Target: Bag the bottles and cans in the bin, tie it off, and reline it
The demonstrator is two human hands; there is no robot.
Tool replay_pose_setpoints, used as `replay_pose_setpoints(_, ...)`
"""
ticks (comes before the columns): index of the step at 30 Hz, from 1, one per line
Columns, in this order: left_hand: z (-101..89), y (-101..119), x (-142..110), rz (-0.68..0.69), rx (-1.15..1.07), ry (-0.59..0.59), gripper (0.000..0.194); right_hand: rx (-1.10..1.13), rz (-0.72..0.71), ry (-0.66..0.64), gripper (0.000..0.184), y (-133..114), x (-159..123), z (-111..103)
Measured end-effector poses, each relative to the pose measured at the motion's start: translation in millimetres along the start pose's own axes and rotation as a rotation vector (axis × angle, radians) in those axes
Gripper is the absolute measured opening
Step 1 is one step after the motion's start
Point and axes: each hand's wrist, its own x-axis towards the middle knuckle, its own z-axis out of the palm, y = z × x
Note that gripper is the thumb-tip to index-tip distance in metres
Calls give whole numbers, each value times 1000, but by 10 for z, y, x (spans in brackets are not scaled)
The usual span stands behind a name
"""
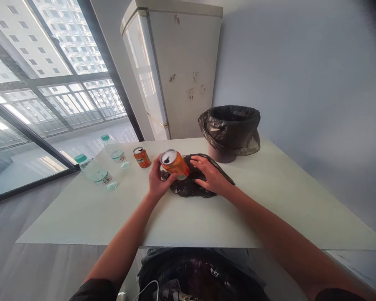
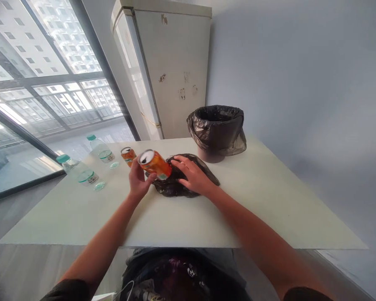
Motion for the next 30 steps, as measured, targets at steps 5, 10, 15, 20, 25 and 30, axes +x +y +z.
replay_pose_setpoints(5, -384, 40, 111, -173, 371, 231, 73, -11, 24, -215, 32, 89, -33, -21)
replay_pose_setpoints(10, -808, -243, -42, -511, 587, 285, 63, 2, 92, -268, 32, 172, -63, 36)
replay_pose_setpoints(15, -972, -443, -134, -615, 782, 244, 75, 1, 109, -281, 30, 148, -59, 14)
replay_pose_setpoints(20, -901, -352, -135, -673, 822, 174, 79, 22, 102, -275, 30, 180, -77, 29)
replay_pose_setpoints(25, -906, -330, -128, -673, 863, 183, 75, 28, 117, -289, 29, 228, -87, 44)
replay_pose_setpoints(30, -922, -326, -119, -671, 841, 185, 74, 21, 113, -265, 34, 239, -72, 6)
